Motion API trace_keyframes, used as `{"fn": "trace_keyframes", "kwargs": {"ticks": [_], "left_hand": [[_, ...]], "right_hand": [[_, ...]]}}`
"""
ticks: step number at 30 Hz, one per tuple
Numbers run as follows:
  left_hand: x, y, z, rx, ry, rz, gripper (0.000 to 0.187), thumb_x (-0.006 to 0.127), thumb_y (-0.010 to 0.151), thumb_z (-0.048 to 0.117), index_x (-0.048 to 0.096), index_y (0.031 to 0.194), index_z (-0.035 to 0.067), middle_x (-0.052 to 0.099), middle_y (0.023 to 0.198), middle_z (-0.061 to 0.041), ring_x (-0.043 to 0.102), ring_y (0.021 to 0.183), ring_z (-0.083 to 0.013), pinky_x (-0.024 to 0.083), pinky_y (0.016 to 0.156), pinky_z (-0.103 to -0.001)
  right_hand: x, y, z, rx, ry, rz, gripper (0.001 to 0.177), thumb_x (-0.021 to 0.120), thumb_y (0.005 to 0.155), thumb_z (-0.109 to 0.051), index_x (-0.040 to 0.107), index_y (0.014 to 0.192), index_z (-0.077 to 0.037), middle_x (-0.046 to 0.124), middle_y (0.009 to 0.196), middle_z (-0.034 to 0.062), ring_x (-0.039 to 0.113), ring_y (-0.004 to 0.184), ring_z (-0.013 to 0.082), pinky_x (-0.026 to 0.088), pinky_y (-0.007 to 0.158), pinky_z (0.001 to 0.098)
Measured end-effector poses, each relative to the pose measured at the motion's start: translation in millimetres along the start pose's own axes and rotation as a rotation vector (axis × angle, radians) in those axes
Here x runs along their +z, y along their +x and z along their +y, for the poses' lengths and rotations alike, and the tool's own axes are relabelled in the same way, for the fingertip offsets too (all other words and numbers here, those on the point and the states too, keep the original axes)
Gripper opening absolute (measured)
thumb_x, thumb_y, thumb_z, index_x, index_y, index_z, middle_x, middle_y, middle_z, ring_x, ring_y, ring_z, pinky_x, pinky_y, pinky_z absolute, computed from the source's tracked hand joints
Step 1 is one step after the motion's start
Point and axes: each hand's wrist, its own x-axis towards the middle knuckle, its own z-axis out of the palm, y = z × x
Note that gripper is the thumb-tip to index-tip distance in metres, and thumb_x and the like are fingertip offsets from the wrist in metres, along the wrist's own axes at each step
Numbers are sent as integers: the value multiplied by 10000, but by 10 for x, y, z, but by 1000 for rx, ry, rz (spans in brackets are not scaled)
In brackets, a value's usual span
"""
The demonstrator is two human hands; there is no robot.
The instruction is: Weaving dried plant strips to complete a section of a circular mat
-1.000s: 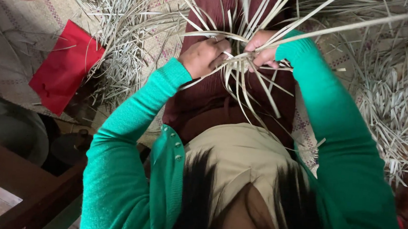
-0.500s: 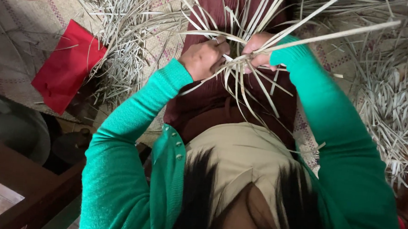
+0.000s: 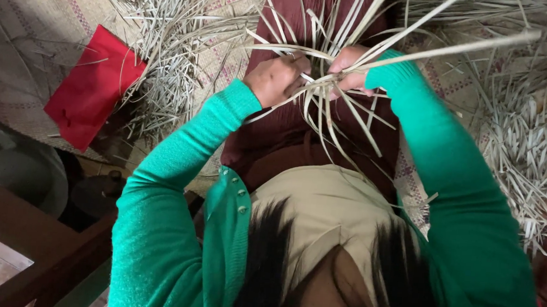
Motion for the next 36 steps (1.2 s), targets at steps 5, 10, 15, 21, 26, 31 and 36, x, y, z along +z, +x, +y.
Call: {"fn": "trace_keyframes", "kwargs": {"ticks": [5,10,15,21,26,31,36], "left_hand": [[71,-35,-41,26,156,53,208,539,763,95,540,962,35,558,974,-121,582,711,-291,480,582,-365],[248,-65,-232,-74,135,-26,269,562,809,205,489,1019,53,522,1071,-153,590,771,-306,496,627,-377],[104,-64,-149,77,18,-6,199,539,771,56,518,968,35,543,984,-148,578,740,-316,485,626,-383],[51,-65,-117,102,47,14,180,556,758,56,530,935,31,543,925,-110,567,709,-285,477,607,-362],[72,-81,-156,93,20,19,160,555,775,53,542,930,14,551,925,-121,564,709,-291,471,616,-357],[20,-54,-175,72,-199,-19,137,524,773,18,512,909,6,522,900,-118,531,771,-291,420,682,-358],[-31,-37,-178,69,-353,-4,167,506,778,71,526,932,11,562,888,-115,550,784,-262,418,716,-326]], "right_hand": [[5,-42,-100,62,-24,43,258,762,612,-196,648,736,-1,498,462,84,389,296,165,318,270,273],[34,-27,-36,46,-2,77,231,754,613,-134,649,758,13,518,492,92,412,327,173,330,291,278],[185,202,243,-23,-215,122,101,728,670,-179,694,726,-104,654,656,45,605,622,160,491,749,323],[190,113,11,205,424,179,149,574,717,-49,653,749,74,543,541,137,385,408,114,257,397,232],[167,45,37,-12,63,124,81,597,689,-12,671,670,-38,519,504,46,407,421,100,283,410,229],[55,-26,125,-47,-52,42,99,645,776,-104,620,783,-8,561,564,72,413,334,130,339,304,235],[-29,-283,76,-500,342,157,415,503,760,63,515,1168,-10,584,706,89,541,543,132,447,447,206]]}}
